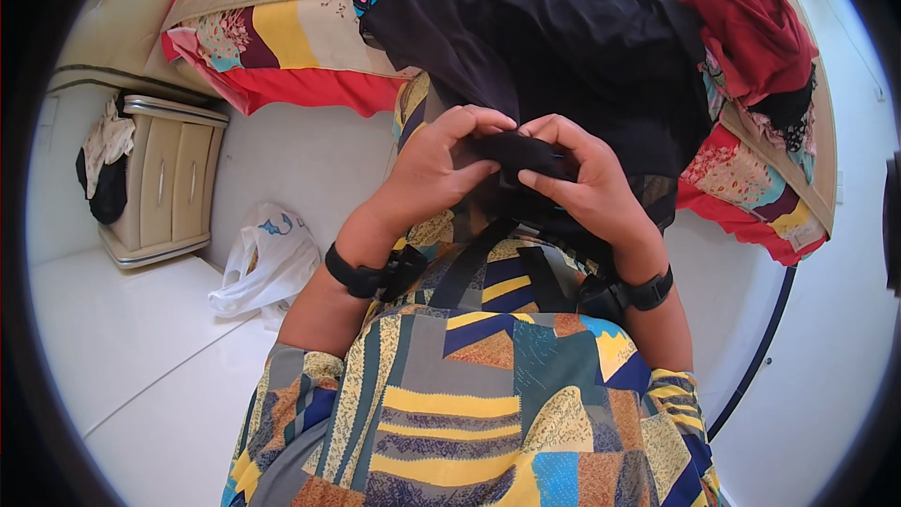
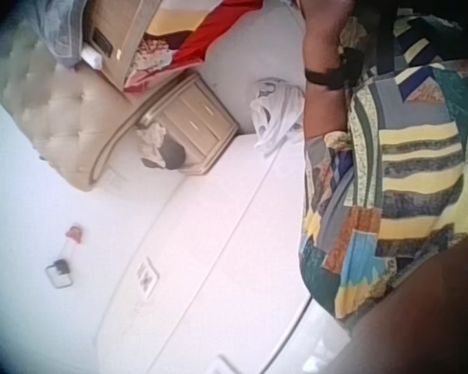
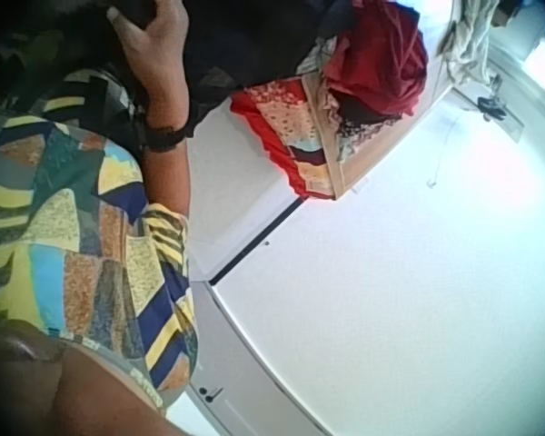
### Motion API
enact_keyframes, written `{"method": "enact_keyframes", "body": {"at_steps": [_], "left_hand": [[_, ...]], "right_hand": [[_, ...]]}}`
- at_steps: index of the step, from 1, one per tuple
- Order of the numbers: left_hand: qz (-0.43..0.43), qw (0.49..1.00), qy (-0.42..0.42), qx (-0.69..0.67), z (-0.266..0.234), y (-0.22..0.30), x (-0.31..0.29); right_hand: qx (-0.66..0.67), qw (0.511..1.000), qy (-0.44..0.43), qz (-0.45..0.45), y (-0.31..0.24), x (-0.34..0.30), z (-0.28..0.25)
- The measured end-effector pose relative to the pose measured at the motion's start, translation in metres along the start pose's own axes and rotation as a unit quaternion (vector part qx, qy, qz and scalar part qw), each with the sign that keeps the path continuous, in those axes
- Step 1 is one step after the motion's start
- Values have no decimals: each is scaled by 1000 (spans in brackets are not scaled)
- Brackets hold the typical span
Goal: Folding several items of clothing including a red shirt and a patterned top on a bed.
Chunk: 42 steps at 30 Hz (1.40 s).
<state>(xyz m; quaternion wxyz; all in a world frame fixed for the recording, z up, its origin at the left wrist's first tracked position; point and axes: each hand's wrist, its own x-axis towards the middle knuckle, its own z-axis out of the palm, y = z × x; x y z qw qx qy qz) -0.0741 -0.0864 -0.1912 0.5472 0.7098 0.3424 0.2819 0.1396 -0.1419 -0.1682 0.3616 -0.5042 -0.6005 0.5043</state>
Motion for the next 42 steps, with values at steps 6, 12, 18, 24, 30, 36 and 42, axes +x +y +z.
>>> {"method": "enact_keyframes", "body": {"at_steps": [6,12,18,24,30,36,42], "left_hand": [[86,986,61,125,4,-17,6],[75,987,47,138,-8,-18,7],[93,976,52,190,-14,-23,12],[110,968,65,217,-17,-21,22],[133,930,124,320,-19,-22,28],[174,870,194,418,-30,-26,31],[134,862,170,459,-39,-13,38]], "right_hand": [[96,994,35,-41,-9,-14,-7],[174,980,66,-66,-14,-26,-23],[118,987,40,-105,-31,-38,-35],[85,978,80,-171,-50,-60,-46],[86,968,126,-201,-48,-80,-59],[70,970,142,-186,-53,-100,-62],[-43,992,28,-117,-75,-109,-75]]}}
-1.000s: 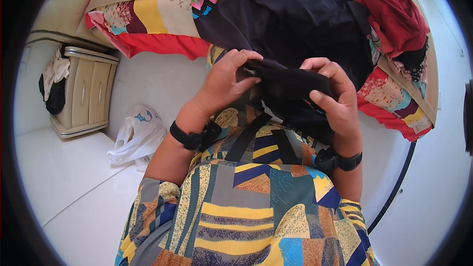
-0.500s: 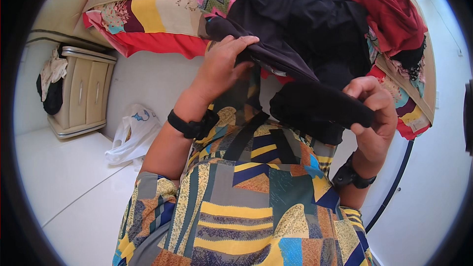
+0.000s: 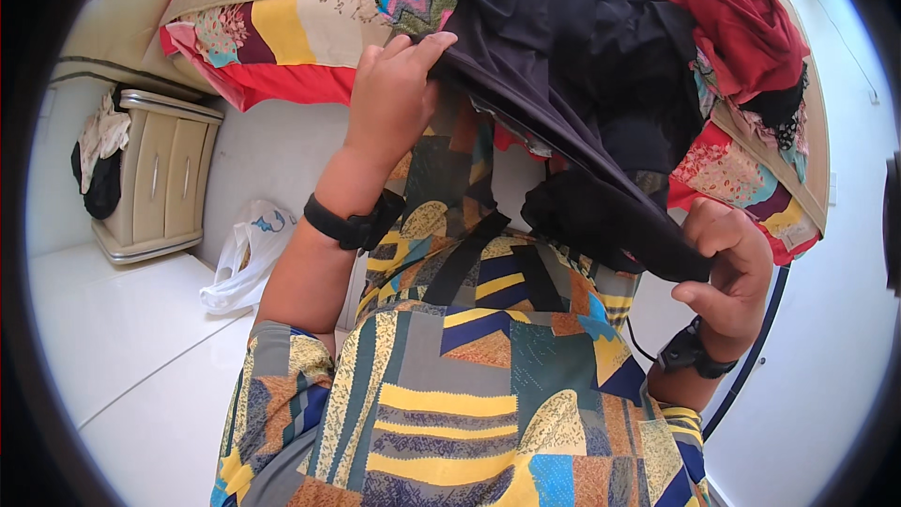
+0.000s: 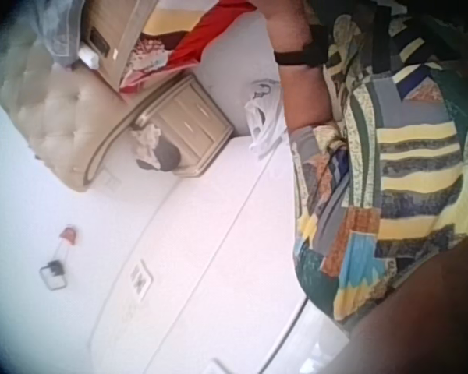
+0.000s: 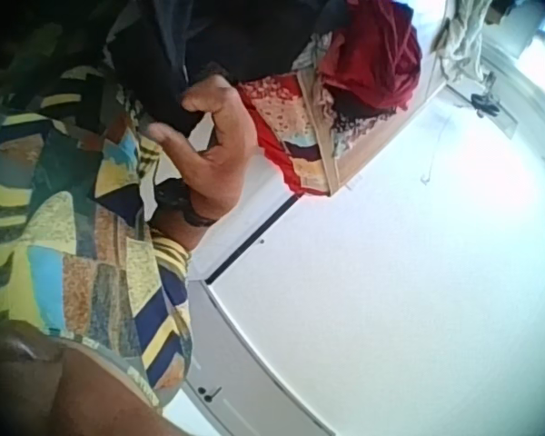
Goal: Folding several items of clothing including a red shirt and a patterned top on a bed.
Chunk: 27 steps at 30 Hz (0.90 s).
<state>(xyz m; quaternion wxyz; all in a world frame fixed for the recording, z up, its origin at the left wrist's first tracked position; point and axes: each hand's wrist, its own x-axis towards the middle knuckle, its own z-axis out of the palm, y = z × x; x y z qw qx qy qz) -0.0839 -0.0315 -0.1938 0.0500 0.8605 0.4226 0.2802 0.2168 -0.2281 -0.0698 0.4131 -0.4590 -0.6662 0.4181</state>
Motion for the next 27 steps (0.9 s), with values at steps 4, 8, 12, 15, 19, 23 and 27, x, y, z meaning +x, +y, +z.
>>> {"method": "enact_keyframes", "body": {"at_steps": [4,8,12,15,19,23,27], "left_hand": [[20,995,-13,-98,-5,7,6],[93,977,-30,-189,-25,27,7],[181,959,-27,-219,-34,49,5],[217,954,-80,-193,-32,57,-3],[225,959,10,-172,-40,71,6],[216,966,29,-140,-27,67,12],[46,934,-97,-340,-13,51,10]], "right_hand": [[-115,989,97,-9,-6,-4,-12],[-169,954,244,-37,-10,0,-40],[-88,945,307,-74,-8,3,-73],[-120,919,366,-78,-11,8,-80],[-165,901,383,-120,-24,13,-82],[-114,896,396,-165,-42,19,-88],[-65,950,204,-228,-55,14,-109]]}}
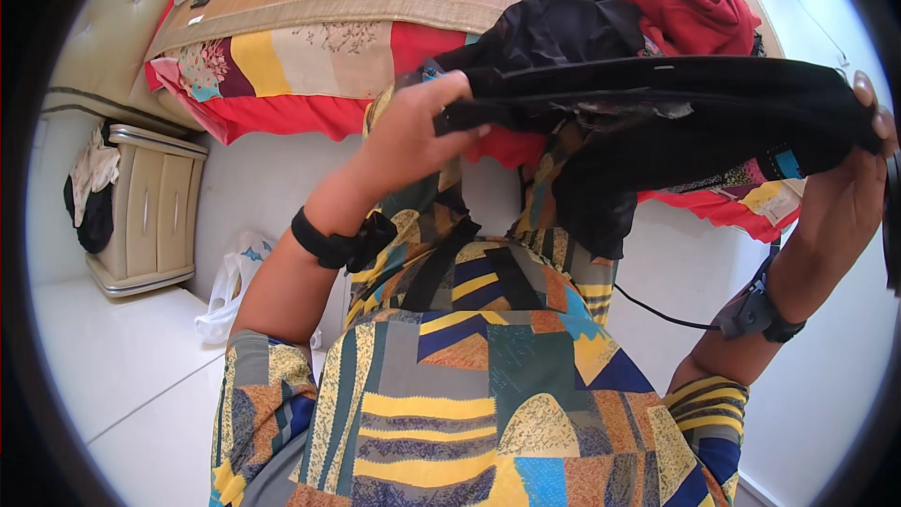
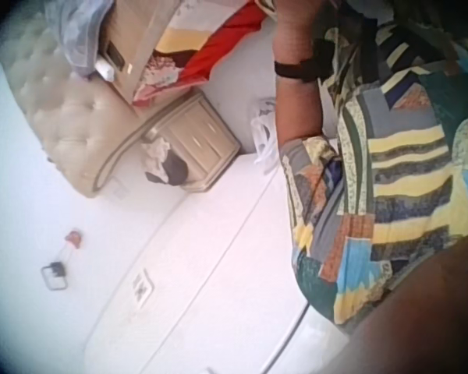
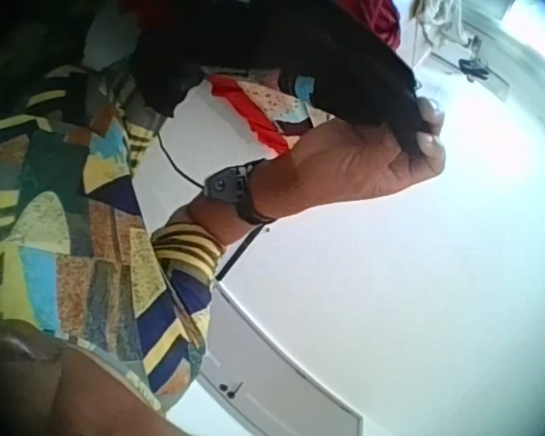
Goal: Folding several items of clothing including a red shirt and a patterned top on a bed.
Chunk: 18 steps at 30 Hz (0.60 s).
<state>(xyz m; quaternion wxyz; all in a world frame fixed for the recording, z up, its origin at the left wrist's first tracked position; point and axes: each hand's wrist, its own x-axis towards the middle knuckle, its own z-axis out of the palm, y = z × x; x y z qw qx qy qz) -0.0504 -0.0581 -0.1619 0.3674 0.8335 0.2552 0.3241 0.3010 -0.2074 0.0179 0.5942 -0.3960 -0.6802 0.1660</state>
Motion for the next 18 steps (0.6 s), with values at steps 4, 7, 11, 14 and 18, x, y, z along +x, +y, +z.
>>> {"method": "enact_keyframes", "body": {"at_steps": [4,7,11,14,18], "left_hand": [[-39,979,146,-134,-20,2,10],[-10,955,205,-215,-46,16,25],[126,948,274,-102,-89,22,46],[178,948,250,87,-118,35,49],[146,953,249,-87,-93,82,62]], "right_hand": [[64,989,50,126,6,0,-8],[9,989,57,140,21,0,-4],[-170,973,-12,154,38,8,-10],[-323,930,-79,158,60,15,-1],[-612,780,-128,-31,71,19,4]]}}
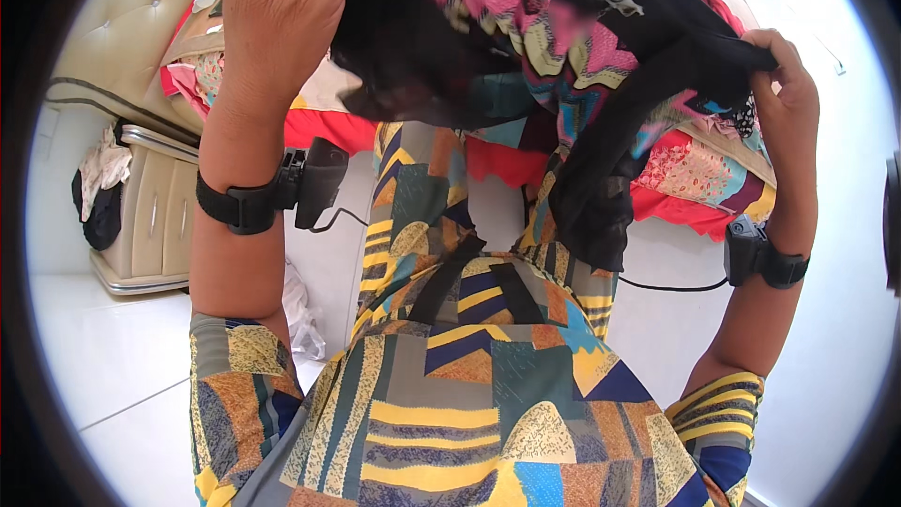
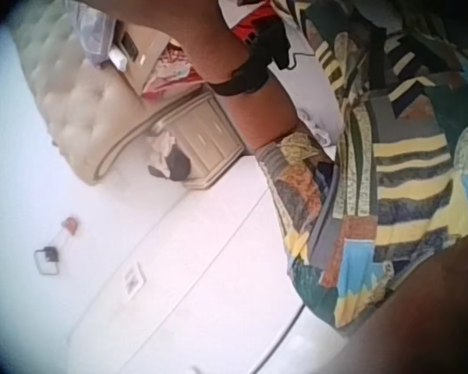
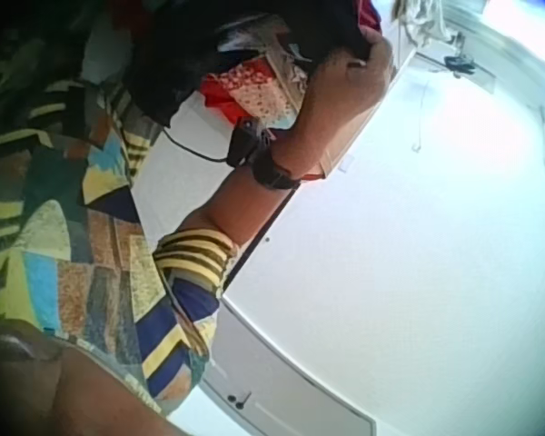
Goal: Folding several items of clothing including a red shirt and a patterned top on a bed.
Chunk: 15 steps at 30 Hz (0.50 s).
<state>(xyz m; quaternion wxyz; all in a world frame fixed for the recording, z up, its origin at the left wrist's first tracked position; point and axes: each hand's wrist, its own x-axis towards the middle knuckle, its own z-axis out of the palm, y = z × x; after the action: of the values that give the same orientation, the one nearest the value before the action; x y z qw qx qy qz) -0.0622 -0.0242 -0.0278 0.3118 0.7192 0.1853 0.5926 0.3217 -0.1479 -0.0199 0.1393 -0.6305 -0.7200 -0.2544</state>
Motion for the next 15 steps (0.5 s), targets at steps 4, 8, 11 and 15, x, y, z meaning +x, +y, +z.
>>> {"method": "enact_keyframes", "body": {"at_steps": [4,8,11,15], "left_hand": [[-117,980,-156,48,-19,-11,-8],[-130,945,-299,10,3,-5,-34],[-180,895,-406,42,19,-14,-50],[-268,815,-502,111,23,-44,-67]], "right_hand": [[263,935,18,237,9,0,1],[370,897,68,231,0,-6,-8],[370,872,192,258,-17,-7,-23],[427,844,306,105,-21,-6,-30]]}}
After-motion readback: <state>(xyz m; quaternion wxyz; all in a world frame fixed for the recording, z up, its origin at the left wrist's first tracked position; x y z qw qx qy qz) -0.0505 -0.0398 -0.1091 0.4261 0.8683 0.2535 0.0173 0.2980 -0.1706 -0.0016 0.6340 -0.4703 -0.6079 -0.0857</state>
